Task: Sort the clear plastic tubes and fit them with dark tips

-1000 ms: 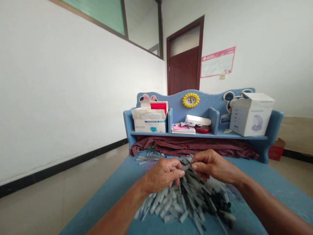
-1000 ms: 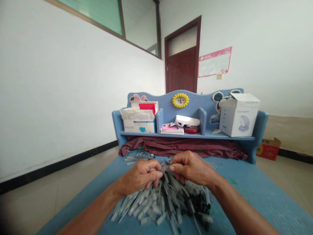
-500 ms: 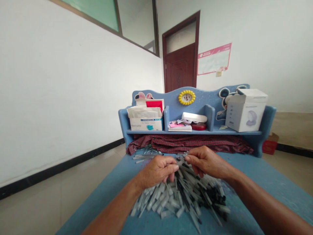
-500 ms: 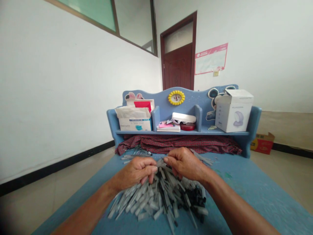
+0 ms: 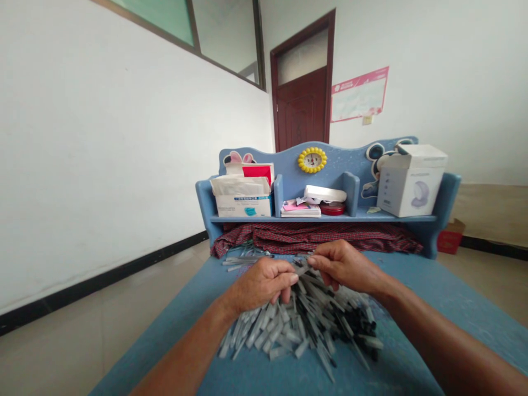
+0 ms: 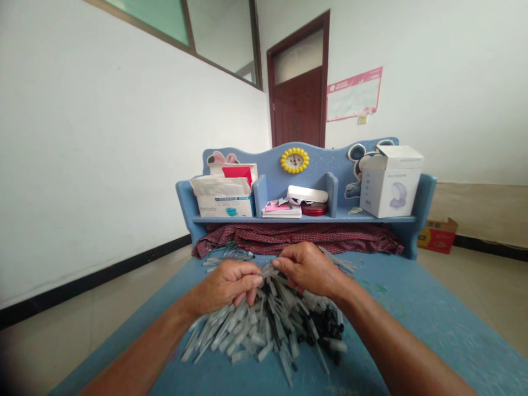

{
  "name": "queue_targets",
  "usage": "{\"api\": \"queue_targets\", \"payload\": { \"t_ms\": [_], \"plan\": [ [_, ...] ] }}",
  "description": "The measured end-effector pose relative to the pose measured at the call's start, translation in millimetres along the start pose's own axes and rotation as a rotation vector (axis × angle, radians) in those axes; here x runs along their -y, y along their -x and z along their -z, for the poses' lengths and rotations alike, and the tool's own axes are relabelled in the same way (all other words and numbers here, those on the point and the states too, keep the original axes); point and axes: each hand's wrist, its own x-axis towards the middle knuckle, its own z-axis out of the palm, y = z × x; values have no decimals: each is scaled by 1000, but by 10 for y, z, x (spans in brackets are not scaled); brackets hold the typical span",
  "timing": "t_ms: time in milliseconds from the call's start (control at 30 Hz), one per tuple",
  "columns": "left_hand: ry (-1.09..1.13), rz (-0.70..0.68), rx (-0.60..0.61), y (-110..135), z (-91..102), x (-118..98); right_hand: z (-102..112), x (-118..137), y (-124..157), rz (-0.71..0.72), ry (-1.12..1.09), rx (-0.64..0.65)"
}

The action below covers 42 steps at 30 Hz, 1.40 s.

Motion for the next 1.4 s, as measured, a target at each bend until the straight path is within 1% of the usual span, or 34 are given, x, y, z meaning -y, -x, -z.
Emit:
{"api": "queue_targets", "payload": {
  "t_ms": [200,333,400,533,600,767,900,1033,1100,1233,1300,1400],
  "plan": [
    [-15,2,0,-5,-1,4,-6,16,8,-33,-98,22],
    [-23,8,-10,-9,16,5,-21,19,4,2,21,-36],
    [-24,11,-1,-9,18,7,-33,19,1,1,44,-48],
    [-16,7,-12,-6,8,19,-35,29,2,-29,-101,-14],
    [-19,2,-21,-4,4,21,-31,33,2,-37,-133,-4],
    [-26,-5,-17,-6,-4,-10,-41,20,-5,-19,3,-38],
    [-10,9,-2,-6,-12,-25,-38,19,-3,-49,-86,-3],
    [-7,14,13,-5,-6,-6,-20,7,-4,-28,-188,54],
    [-8,16,12,-6,1,2,-21,-11,-12,-33,-170,58],
    [8,18,14,-9,11,9,-42,-37,-28,-64,-65,21],
    [20,23,24,-9,12,16,-43,-36,-27,-68,-95,25],
    [53,41,32,-8,18,41,-21,-24,-17,-54,-197,57]
  ]
}}
